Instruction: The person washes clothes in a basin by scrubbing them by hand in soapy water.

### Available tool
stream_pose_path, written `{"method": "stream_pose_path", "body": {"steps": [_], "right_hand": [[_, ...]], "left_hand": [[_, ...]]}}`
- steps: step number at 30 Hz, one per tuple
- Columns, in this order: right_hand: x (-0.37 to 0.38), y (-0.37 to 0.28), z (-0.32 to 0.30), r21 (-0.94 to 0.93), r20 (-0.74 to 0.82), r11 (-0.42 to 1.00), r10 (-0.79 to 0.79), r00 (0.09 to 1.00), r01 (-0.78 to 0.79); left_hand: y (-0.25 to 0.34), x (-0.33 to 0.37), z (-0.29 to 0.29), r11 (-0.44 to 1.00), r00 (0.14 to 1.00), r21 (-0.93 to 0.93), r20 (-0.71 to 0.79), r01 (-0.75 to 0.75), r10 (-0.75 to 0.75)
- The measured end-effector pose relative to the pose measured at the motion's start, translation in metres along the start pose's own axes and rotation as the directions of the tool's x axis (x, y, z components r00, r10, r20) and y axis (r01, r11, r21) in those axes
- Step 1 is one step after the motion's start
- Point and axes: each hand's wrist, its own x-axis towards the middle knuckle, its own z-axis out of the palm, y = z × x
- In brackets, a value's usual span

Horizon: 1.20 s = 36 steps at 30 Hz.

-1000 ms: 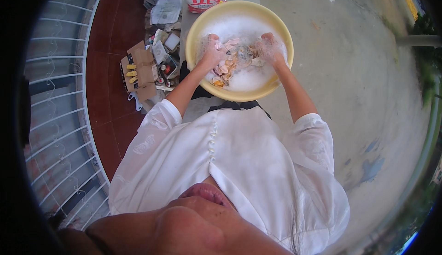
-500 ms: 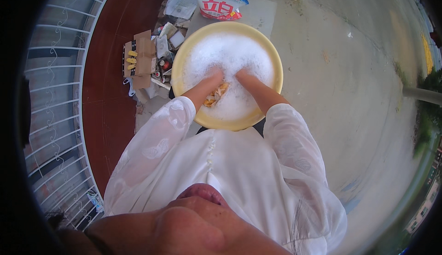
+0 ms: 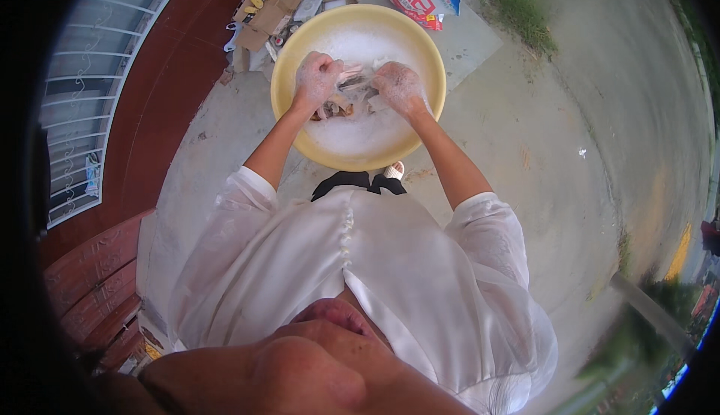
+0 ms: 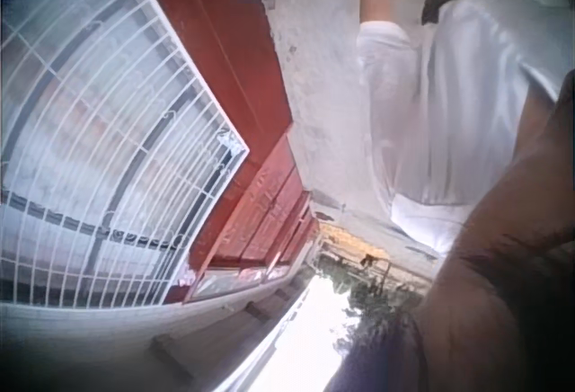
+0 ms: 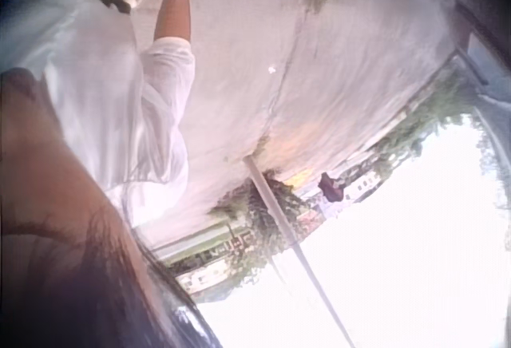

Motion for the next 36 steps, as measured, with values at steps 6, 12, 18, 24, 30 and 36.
{"method": "stream_pose_path", "body": {"steps": [6, 12, 18, 24, 30, 36], "right_hand": [[0.034, 0.048, 0.067, -0.504, -0.088, 0.832, -0.318, 0.944, 0.233], [0.088, 0.142, 0.091, -0.927, 0.154, 0.366, 0.180, 0.972, 0.079], [0.108, 0.216, 0.127, -0.740, 0.260, 0.662, 0.111, 0.959, 0.123], [0.103, 0.240, 0.162, -0.561, 0.285, 0.820, 0.059, 0.957, 0.117], [0.044, 0.157, 0.083, -0.228, 0.319, 0.925, -0.224, 0.921, 0.304], [-0.102, 0.081, 0.228, -0.210, 0.462, 0.851, -0.347, 0.816, 0.481]], "left_hand": [[-0.082, -0.020, 0.073, 0.852, 0.989, 0.512, -0.029, -0.109, 0.143], [-0.058, 0.014, 0.163, 0.814, 0.948, 0.536, 0.073, 0.224, -0.309], [-0.125, 0.042, 0.211, 0.837, 0.935, 0.504, 0.143, 0.213, -0.324], [-0.163, 0.029, 0.198, 0.878, 0.935, 0.437, 0.188, 0.195, -0.301], [-0.157, -0.075, 0.179, 0.915, 0.949, 0.254, -0.036, 0.313, -0.315], [-0.205, -0.314, 0.074, 0.816, 0.929, 0.447, -0.218, 0.366, -0.298]]}}
